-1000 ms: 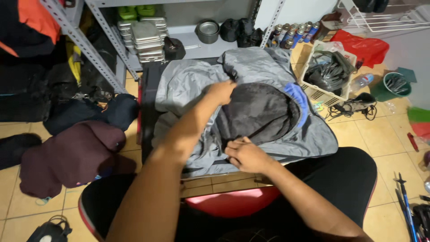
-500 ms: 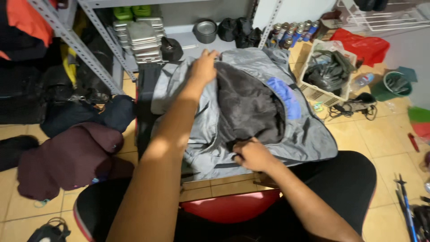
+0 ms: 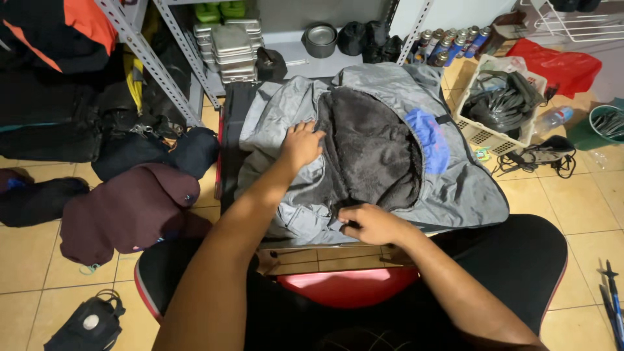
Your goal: The person folds a gray fabric item by hand on top of a black foldable surface, smooths it out, and then folds a larger gray blanket or fleece item.
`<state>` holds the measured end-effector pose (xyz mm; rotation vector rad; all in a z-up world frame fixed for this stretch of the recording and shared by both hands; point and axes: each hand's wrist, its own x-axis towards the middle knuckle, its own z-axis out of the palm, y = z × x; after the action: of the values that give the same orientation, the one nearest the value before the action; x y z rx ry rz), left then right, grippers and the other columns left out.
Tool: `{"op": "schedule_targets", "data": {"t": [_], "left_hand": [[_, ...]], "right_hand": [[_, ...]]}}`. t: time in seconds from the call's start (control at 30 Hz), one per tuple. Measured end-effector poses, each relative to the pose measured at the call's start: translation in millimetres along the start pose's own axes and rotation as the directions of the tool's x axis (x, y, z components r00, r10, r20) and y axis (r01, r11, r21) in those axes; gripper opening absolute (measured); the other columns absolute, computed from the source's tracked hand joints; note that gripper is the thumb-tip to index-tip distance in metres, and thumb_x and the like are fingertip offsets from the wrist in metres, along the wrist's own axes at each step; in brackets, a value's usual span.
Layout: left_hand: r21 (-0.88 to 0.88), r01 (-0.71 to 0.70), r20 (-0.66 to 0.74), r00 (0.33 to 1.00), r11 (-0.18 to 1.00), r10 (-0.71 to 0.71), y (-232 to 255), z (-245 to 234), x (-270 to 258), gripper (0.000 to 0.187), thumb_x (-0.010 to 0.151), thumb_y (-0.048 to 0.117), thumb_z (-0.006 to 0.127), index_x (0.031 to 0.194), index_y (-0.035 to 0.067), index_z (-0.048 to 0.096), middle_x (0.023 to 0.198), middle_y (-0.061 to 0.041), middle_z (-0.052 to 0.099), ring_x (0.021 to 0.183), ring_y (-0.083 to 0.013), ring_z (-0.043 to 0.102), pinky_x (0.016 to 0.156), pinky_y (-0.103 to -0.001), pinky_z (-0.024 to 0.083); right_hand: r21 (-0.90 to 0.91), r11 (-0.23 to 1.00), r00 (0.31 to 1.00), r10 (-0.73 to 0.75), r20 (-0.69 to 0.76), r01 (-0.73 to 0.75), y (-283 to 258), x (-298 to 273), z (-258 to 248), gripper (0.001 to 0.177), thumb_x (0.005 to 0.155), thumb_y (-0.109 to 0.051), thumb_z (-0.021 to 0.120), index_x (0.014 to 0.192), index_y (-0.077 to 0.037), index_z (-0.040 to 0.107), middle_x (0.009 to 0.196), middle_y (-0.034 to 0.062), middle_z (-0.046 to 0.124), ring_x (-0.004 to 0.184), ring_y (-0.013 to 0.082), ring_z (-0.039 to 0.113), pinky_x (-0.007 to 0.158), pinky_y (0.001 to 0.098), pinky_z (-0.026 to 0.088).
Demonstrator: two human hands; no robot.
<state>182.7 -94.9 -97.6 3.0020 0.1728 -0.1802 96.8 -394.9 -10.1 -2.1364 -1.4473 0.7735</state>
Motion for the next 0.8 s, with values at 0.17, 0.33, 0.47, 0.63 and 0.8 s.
{"op": "schedule_targets", "data": {"t": [0.17,0.33,0.47,0.63,0.8], "left_hand": [[-0.077,0.001,-0.132,0.991,0.997,-0.011,40.3,-50.0,-65.3,0.057,0.094,0.051,0.074,0.145,0.027,0.068,0.148,-0.015,0.055,0.143,-0.0377,0.052,0.114,-0.057,0.044],[-0.154,0.092,-0.028,0.995,0.984,-0.098,72.8,-71.1,-151.8,0.094,0.077,0.077,0.078,0.149,0.017,0.066,0.147,-0.021,0.051,0.142,-0.0425,0.049,0.110,-0.063,0.042],[-0.342,0.179,0.012,0.983,0.922,-0.186,27.3,-1.5,-144.4,0.043,0.097,0.026,0.066,0.132,0.002,0.068,0.121,-0.024,0.070,0.121,-0.0451,0.070,0.092,-0.060,0.060],[-0.768,0.273,0.071,0.935,0.580,-0.347,-3.8,-64.5,-175.0,0.046,0.093,0.027,0.068,0.133,0.006,0.075,0.132,-0.026,0.075,0.134,-0.0438,0.065,0.109,-0.058,0.054],[-0.946,0.203,0.011,0.800,0.254,-0.600,-61.5,-57.1,-154.8,0.062,0.097,0.028,0.067,0.153,0.002,0.059,0.152,-0.029,0.061,0.147,-0.0427,0.053,0.121,-0.053,0.044]], "right_hand": [[0.172,0.985,0.987,0.033,-0.156,-0.005,2.2,-19.8,-42.0,0.020,0.095,-0.019,0.073,0.111,-0.011,0.081,0.109,0.0183,0.084,0.110,0.0439,0.077,0.098,0.0568,0.059],[-0.078,0.895,0.616,0.236,-0.752,-0.439,96.2,-27.8,-73.3,0.035,0.097,-0.031,0.082,0.124,-0.010,0.072,0.114,0.0153,0.073,0.109,0.0405,0.072,0.095,0.0537,0.059],[-0.132,0.666,0.504,0.405,-0.763,-0.734,142.5,-33.8,-88.2,0.073,0.088,-0.048,0.086,0.145,-0.013,0.057,0.126,0.0151,0.058,0.111,0.0457,0.070,0.089,0.0597,0.063],[-0.106,0.664,0.530,0.479,-0.699,-0.740,170.1,-19.0,-91.9,0.048,0.094,-0.037,0.077,0.134,-0.013,0.066,0.123,0.0151,0.068,0.110,0.0471,0.075,0.088,0.0618,0.062],[0.129,0.913,0.517,0.331,-0.789,-0.388,143.6,10.3,-107.9,0.028,0.106,-0.027,0.073,0.121,-0.003,0.071,0.108,0.0272,0.075,0.110,0.0540,0.070,0.088,0.0643,0.054]]}}
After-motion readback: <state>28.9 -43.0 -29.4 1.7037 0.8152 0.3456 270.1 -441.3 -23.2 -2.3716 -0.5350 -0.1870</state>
